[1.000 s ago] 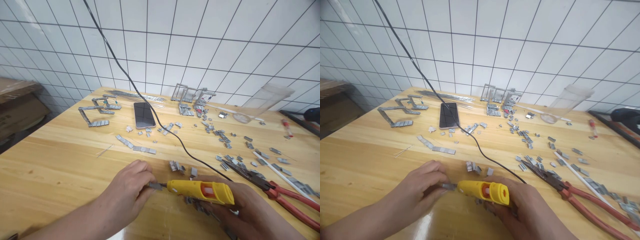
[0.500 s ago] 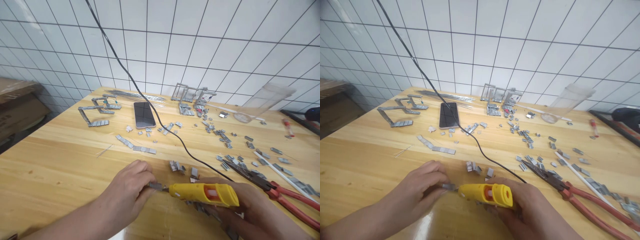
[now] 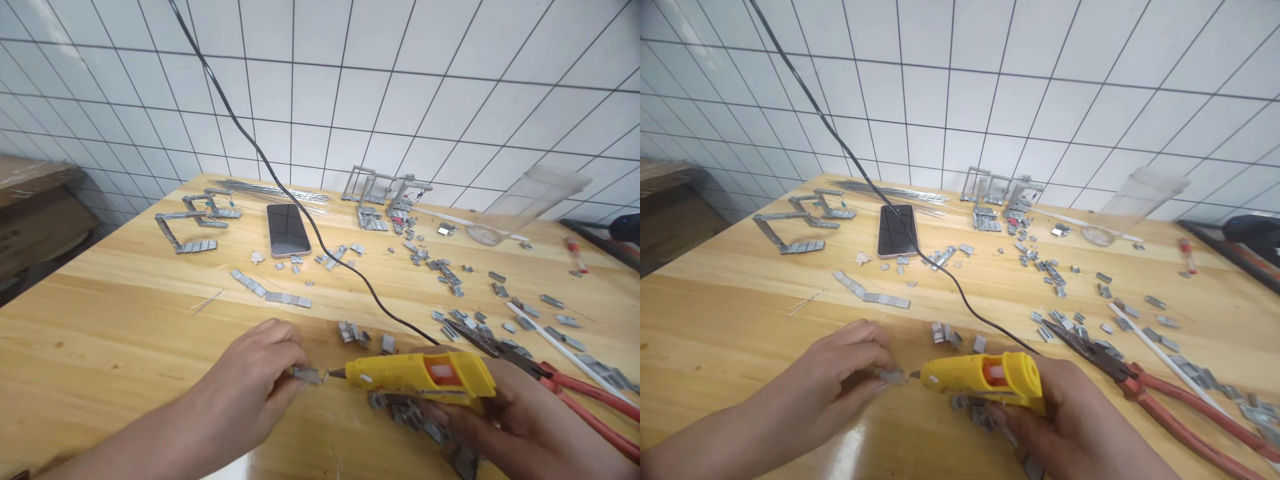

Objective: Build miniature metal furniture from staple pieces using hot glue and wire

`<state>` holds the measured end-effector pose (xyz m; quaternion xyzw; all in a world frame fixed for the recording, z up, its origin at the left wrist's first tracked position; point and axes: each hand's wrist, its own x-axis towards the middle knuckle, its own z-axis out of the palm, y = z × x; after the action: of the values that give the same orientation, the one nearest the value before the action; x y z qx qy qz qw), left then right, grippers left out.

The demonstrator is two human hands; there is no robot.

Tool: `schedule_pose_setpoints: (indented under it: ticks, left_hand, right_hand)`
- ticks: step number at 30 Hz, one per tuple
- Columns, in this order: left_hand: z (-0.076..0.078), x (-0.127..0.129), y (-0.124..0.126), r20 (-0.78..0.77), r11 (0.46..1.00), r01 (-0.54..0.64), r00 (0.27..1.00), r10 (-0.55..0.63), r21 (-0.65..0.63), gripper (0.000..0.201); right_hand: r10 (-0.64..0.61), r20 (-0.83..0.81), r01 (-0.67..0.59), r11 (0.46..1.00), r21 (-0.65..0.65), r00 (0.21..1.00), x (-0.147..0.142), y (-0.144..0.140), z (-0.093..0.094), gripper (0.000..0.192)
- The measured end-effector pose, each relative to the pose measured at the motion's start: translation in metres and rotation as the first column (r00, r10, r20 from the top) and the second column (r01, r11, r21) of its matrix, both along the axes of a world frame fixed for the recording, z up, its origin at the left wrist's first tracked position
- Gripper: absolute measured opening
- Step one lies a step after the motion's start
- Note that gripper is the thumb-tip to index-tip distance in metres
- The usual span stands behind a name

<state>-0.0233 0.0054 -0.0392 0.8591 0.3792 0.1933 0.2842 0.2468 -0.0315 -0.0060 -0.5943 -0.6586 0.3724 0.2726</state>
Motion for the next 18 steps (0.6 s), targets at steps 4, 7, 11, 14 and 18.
schedule_pose_setpoints:
  ticks: [4,7,11,14,18]
  left_hand:
    - [0.010,-0.003,-0.001,-0.053,0.998,0.019,0.998,-0.022,-0.059,0.017]
    - [0.017,-0.006,-0.001,-0.098,0.993,0.045,0.994,-0.056,-0.110,0.016]
    - [0.018,-0.009,0.006,-0.029,0.987,0.040,0.999,-0.046,-0.157,0.012]
    - [0.013,-0.006,0.012,0.047,0.986,-0.017,0.999,0.025,-0.164,0.009]
    - [0.008,0.004,0.014,0.089,0.987,0.003,0.996,0.011,-0.159,0.010]
  right_hand:
    - [0.025,-0.050,-0.024,0.999,0.021,0.998,0.003,0.001,-0.003,0.016]
    - [-0.011,-0.107,0.005,0.999,-0.052,0.994,0.002,0.004,-0.004,0.019]
    - [-0.078,-0.057,0.076,0.996,-0.041,0.995,0.007,0.010,-0.002,0.026]
    - [-0.096,-0.005,0.096,0.995,-0.006,0.995,0.012,0.013,0.000,0.036]
    - [-0.082,-0.022,0.081,0.995,-0.059,0.996,0.013,0.012,0.002,0.038]
